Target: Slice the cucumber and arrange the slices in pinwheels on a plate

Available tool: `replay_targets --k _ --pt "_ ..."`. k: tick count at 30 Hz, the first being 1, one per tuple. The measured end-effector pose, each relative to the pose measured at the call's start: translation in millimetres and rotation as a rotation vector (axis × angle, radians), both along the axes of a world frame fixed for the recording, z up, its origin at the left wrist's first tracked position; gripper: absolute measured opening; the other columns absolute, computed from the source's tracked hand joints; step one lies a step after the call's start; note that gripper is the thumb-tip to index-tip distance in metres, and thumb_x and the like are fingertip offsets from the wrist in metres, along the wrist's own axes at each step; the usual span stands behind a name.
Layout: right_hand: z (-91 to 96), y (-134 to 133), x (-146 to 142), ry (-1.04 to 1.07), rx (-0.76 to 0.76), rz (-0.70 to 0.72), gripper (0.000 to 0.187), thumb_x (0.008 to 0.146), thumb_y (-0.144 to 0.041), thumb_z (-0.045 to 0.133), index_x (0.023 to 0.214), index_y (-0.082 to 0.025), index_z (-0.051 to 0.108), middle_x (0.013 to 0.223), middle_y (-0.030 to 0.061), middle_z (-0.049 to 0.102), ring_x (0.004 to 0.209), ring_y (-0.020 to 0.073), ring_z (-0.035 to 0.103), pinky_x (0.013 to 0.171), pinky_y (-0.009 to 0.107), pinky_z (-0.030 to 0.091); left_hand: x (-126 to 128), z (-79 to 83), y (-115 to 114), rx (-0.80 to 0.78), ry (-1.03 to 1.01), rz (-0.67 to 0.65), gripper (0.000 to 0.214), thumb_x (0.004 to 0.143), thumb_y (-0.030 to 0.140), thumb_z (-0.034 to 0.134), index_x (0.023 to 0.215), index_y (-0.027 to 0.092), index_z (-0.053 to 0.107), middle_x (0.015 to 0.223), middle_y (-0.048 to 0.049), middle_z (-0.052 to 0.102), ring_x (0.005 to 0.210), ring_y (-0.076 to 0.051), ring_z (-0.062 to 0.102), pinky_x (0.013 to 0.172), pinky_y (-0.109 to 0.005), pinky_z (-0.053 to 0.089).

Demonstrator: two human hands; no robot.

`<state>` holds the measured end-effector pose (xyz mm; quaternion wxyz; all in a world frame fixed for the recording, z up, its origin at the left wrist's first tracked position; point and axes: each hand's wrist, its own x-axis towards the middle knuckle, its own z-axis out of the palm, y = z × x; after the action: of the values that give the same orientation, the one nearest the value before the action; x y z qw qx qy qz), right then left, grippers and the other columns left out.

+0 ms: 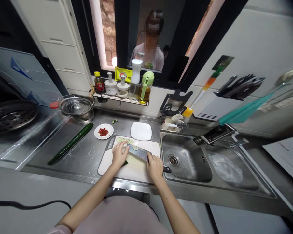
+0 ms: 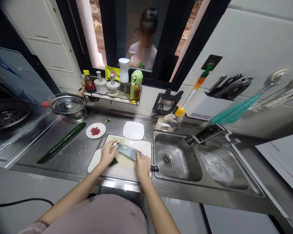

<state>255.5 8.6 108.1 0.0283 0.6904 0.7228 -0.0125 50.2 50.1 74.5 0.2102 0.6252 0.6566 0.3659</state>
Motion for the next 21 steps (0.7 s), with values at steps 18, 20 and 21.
replay_targets --k 18,20,21 --pt "-22.4 -26 28 -0.019 -0.056 -0.046 0.042 0.086 -0.018 0.051 0.127 -0.022 0.057 0.099 0.0086 0.066 0.095 0.0206 0.056 0.083 0.03 0.032 32 -2.6 43 -0.368 0.091 -0.249 0.014 0.08 0.027 0.054 0.085 0.024 0.067 0.095 -0.0019 0.07 0.097 -0.021 0.061 0.094 -0.04 0.033" --pt "-24.0 -31 32 -0.007 -0.09 -0.077 0.043 0.085 -0.017 0.052 0.128 -0.023 0.056 0.101 0.0086 0.066 0.098 0.0209 0.057 0.085 0.03 0.033 33 -9.3 53 -0.382 0.105 -0.218 0.016 0.081 0.026 0.052 0.084 0.024 0.067 0.09 -0.0017 0.071 0.093 -0.021 0.062 0.092 -0.04 0.033" --pt "-24.5 -32 34 -0.001 -0.107 -0.091 0.044 0.085 -0.017 0.052 0.128 -0.023 0.056 0.101 0.0086 0.066 0.099 0.021 0.057 0.085 0.03 0.033 33 -12.8 57 -0.382 0.117 -0.21 0.016 0.081 0.026 0.052 0.084 0.024 0.067 0.089 -0.0017 0.071 0.092 -0.022 0.062 0.091 -0.04 0.033"
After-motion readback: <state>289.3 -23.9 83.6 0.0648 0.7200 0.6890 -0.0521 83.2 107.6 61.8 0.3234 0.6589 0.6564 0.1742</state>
